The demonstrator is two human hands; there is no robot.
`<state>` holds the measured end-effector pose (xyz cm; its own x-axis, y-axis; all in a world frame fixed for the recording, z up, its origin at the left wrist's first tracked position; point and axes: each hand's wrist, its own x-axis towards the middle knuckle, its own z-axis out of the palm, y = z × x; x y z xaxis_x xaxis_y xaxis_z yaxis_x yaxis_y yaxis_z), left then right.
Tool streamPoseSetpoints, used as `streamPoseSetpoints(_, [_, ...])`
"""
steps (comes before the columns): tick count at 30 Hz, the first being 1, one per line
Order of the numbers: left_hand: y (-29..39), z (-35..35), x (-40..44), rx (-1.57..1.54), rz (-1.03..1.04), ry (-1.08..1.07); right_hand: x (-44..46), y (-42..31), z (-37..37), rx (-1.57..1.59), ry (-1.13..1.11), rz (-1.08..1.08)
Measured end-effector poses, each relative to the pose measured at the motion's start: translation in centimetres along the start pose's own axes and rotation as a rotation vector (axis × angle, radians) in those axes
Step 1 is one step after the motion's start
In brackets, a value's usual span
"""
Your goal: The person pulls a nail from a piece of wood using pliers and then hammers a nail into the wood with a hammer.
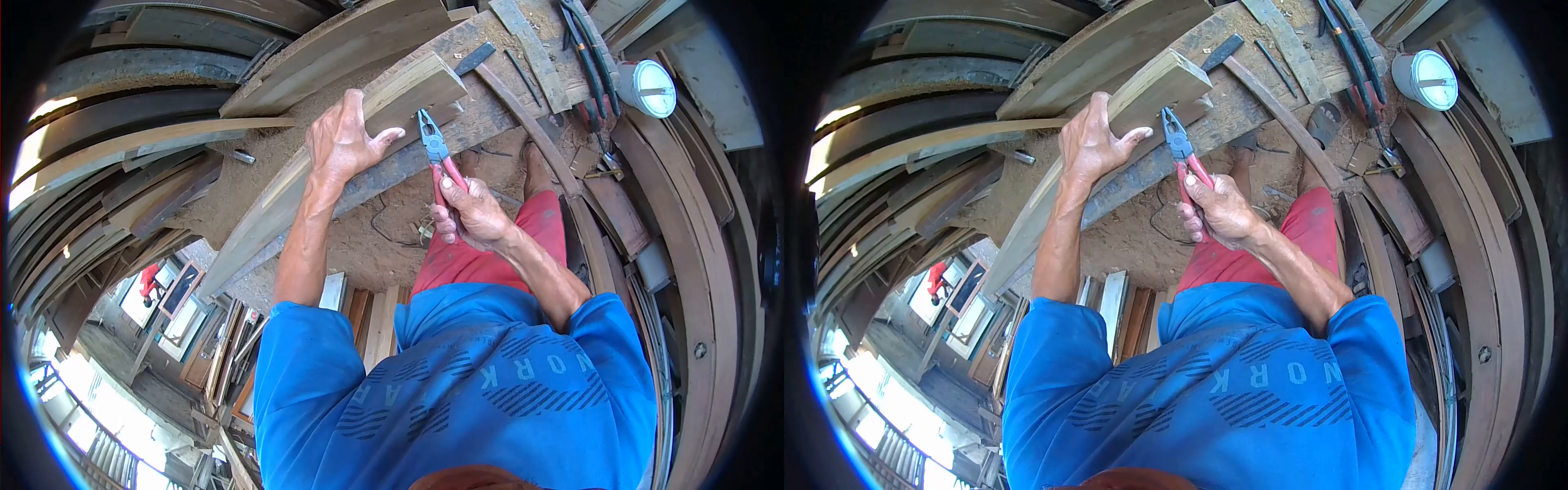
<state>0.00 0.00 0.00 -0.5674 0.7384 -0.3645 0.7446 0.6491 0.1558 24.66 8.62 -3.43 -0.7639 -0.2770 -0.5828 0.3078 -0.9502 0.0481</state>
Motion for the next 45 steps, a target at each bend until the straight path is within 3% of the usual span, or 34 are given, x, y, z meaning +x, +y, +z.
streamPoseSetpoints(5, [0.0,-0.3,0.2,-0.001,0.002,0.029,0.4,-0.2,-0.3,-0.060,-0.001,0.002])
streamPoseSetpoints(8, [0.2,-0.3,-0.1,-0.016,-0.011,0.028,-0.3,-0.8,-0.9,-0.527,0.038,-0.090])
streamPoseSetpoints(11, [0.0,-0.4,0.2,-0.029,-0.011,0.015,-2.0,-0.1,-0.6,-0.318,0.051,-0.055])
streamPoseSetpoints(23, [-0.2,-1.3,1.4,-0.033,-0.050,-0.128,-1.3,-2.6,-2.2,-1.124,0.418,-0.526])
streamPoseSetpoints(28, [0.1,-1.1,0.8,-0.028,-0.052,-0.089,-2.0,-1.4,-0.7,-0.487,0.065,-0.274])
streamPoseSetpoints(32, [-0.3,-0.6,0.5,-0.038,-0.038,-0.050,-1.2,-0.5,-0.4,-0.322,-0.024,-0.180])
streamPoseSetpoints(36, [-0.5,-0.3,0.4,-0.050,-0.007,-0.012,-0.1,-0.9,-0.7,-0.341,0.024,-0.121])
streamPoseSetpoints(45, [-0.1,-0.7,0.5,-0.037,-0.045,-0.037,0.6,-0.1,-1.6,-0.133,-0.017,-0.100])
